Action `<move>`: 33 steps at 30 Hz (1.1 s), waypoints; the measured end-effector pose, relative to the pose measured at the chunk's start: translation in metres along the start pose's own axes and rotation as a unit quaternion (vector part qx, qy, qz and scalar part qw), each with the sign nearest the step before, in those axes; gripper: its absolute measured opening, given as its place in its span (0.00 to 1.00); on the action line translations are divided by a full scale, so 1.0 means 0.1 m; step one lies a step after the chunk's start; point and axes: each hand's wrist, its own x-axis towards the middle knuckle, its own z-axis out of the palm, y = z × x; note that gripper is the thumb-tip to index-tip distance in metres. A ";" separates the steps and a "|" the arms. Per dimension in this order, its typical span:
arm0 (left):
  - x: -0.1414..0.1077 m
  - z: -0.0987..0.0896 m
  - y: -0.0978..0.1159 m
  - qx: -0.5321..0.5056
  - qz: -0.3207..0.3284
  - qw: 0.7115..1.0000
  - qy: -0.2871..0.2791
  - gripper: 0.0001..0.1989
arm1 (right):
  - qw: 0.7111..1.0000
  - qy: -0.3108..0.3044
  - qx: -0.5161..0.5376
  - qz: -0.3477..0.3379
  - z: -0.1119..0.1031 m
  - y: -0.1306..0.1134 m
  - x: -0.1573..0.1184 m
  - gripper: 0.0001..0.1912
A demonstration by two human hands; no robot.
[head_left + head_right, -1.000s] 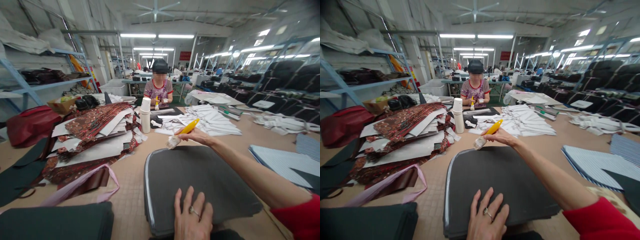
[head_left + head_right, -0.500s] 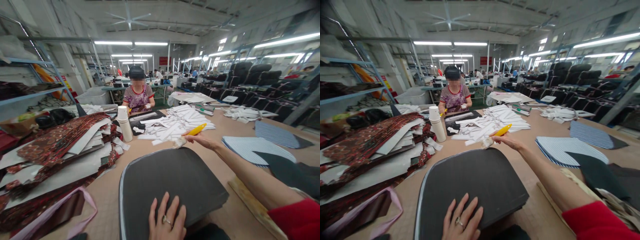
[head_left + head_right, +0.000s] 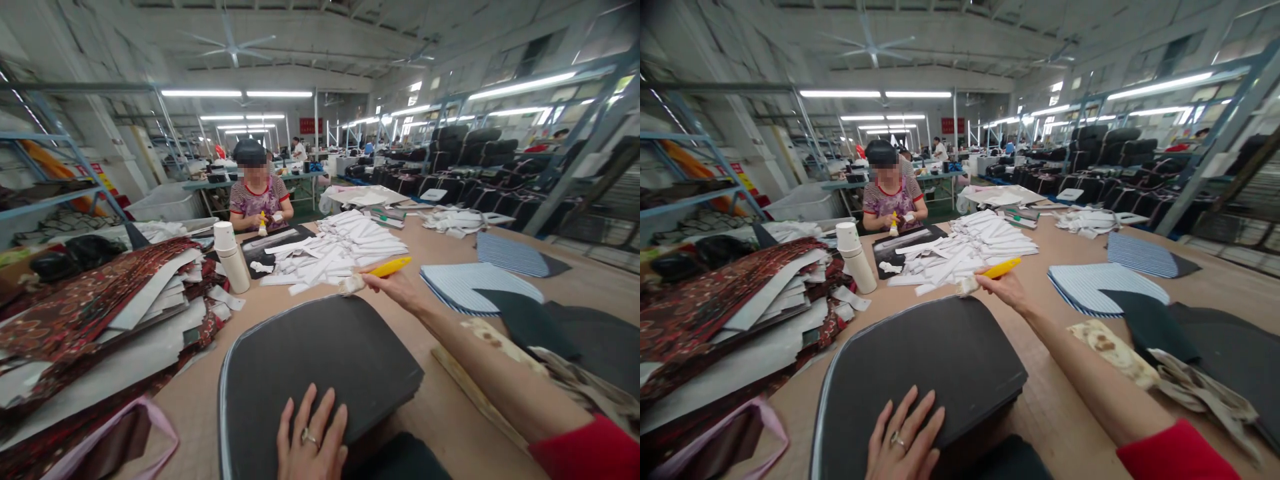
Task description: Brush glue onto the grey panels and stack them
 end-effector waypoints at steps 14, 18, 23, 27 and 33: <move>0.13 -0.18 0.02 0.010 0.038 0.999 -0.013 0.21 | 0.986 0.151 -0.056 0.030 -0.12 0.13 -0.64 0.12; 0.13 -0.16 0.06 -0.025 0.001 1.000 -0.004 0.20 | 0.983 0.161 -0.078 0.034 -0.16 0.06 -0.87 0.10; 0.11 -0.16 0.04 -0.017 0.014 0.999 -0.044 0.21 | 0.981 0.151 -0.120 0.028 -0.21 0.00 -1.20 0.11; 0.12 -0.17 0.05 -0.014 0.000 0.999 -0.046 0.19 | 0.971 0.178 -0.161 0.018 -0.25 -0.01 -1.48 0.12; 0.15 -0.14 0.13 -0.051 -0.029 0.997 -0.041 0.19 | 0.958 0.195 -0.209 -0.004 -0.31 -0.04 -1.99 0.13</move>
